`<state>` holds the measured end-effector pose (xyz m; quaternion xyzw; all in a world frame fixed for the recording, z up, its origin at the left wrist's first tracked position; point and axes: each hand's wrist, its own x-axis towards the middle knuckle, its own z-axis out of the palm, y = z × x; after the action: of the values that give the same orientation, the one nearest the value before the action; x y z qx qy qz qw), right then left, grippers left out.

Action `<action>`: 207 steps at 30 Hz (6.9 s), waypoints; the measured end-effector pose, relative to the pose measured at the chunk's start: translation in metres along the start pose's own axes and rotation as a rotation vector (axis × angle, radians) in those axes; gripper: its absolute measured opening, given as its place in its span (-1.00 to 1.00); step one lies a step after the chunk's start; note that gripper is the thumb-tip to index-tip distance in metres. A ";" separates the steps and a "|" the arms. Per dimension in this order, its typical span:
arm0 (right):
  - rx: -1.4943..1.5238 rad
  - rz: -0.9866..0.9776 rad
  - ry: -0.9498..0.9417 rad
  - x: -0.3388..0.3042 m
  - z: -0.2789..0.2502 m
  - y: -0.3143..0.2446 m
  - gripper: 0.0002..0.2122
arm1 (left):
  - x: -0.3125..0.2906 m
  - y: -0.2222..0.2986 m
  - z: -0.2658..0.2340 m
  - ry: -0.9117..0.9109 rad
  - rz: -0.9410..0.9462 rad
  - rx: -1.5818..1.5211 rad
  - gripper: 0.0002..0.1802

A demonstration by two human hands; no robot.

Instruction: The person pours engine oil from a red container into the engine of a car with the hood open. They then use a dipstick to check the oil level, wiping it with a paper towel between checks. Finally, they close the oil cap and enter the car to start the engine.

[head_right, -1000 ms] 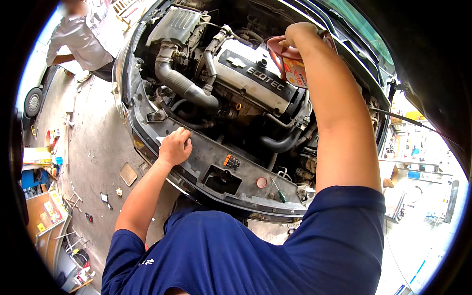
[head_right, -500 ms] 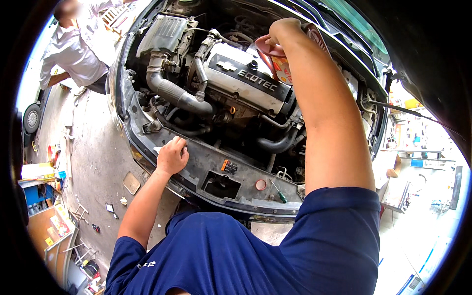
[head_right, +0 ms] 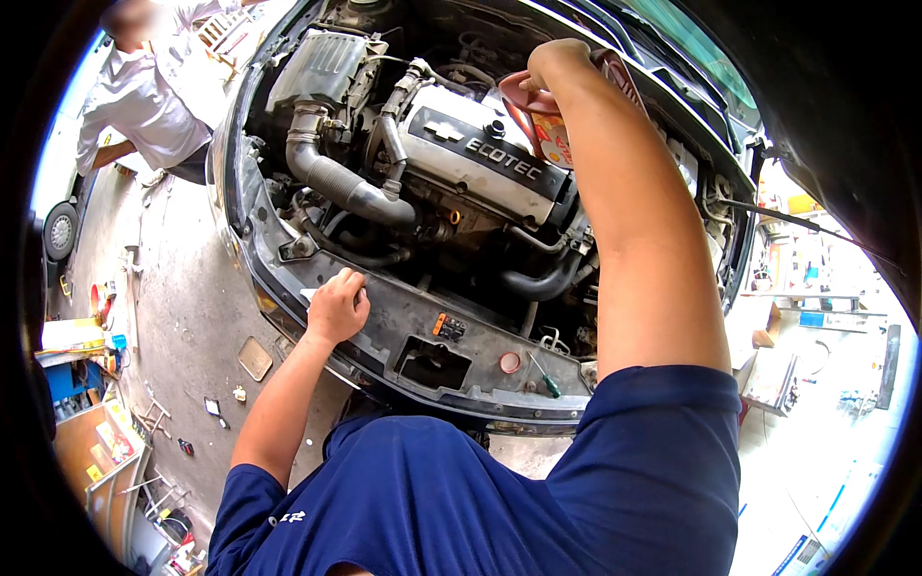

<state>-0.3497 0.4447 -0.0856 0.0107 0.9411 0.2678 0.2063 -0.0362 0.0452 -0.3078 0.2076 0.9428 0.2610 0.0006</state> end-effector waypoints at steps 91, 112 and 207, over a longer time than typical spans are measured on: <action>1.713 0.253 1.221 -0.467 0.217 -0.202 -0.60 | -0.040 0.319 -0.171 -0.153 0.050 -0.953 -0.39; 0.916 -0.148 0.458 -0.457 0.322 -0.173 -0.57 | -0.248 0.200 -0.278 0.172 -0.439 -0.577 -0.71; 0.429 -1.063 -0.117 -0.581 0.047 -0.691 -0.35 | -0.964 -0.196 -0.158 0.417 -1.520 0.137 -0.46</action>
<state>0.2627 -0.1989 -0.2510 -0.4072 0.8375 -0.0706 0.3575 0.7513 -0.5621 -0.3712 -0.5469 0.8210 0.1637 -0.0107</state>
